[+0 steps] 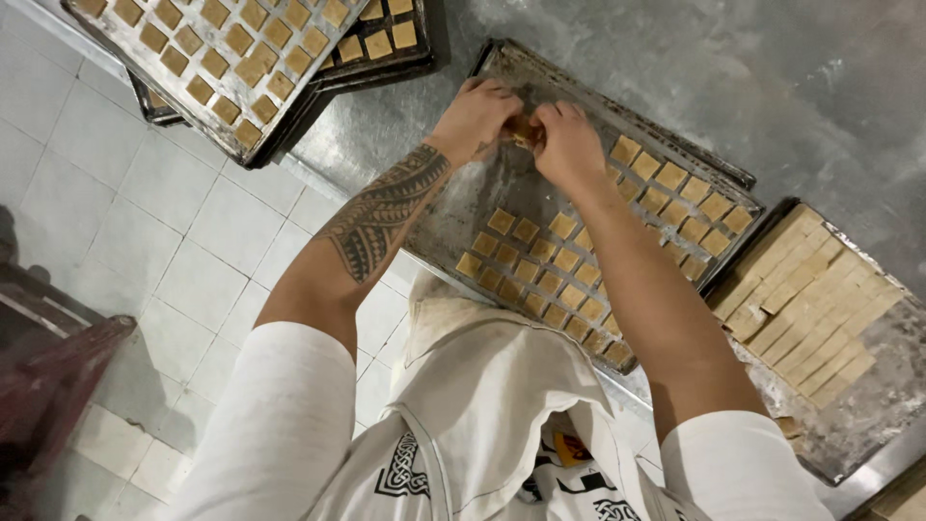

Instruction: The person organizes rectangular dough pieces by hand, moving them from one metal tray to another and arranging them in neat rows on a bakery workstation.

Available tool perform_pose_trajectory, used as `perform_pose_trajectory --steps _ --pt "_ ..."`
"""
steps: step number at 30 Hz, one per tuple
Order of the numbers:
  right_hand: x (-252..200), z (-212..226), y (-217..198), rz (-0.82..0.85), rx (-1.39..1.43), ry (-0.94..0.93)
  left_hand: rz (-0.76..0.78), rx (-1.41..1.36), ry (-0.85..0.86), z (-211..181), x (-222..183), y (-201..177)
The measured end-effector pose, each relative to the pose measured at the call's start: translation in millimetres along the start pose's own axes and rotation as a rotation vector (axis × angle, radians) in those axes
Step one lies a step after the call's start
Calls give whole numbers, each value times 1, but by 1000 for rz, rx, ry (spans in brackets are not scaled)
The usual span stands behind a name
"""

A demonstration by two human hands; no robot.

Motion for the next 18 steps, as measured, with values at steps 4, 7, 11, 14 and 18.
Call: perform_pose_trajectory --steps 4,7,11,14,18 --pt "2 -8 -2 -26 96 39 -20 -127 -40 -6 0 -12" --pt "5 -10 -8 -93 139 27 -82 -267 -131 -5 2 -27" --pt "-16 -23 -23 -144 379 264 -28 -727 -430 5 -13 -30" --pt "-57 -21 -30 -132 371 309 -23 -637 -263 -22 -28 -28" --pt "-99 0 -23 -149 74 207 66 -262 -53 -67 -37 -3"
Point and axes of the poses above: each hand's wrist, its own x-axis towards the middle knuckle, its own y-axis out of the palm, z = x × y, the point moved 6 cm from there along x, towards the middle knuckle, and after that the axes turned 1 degree about y, right-handed, at the moved point
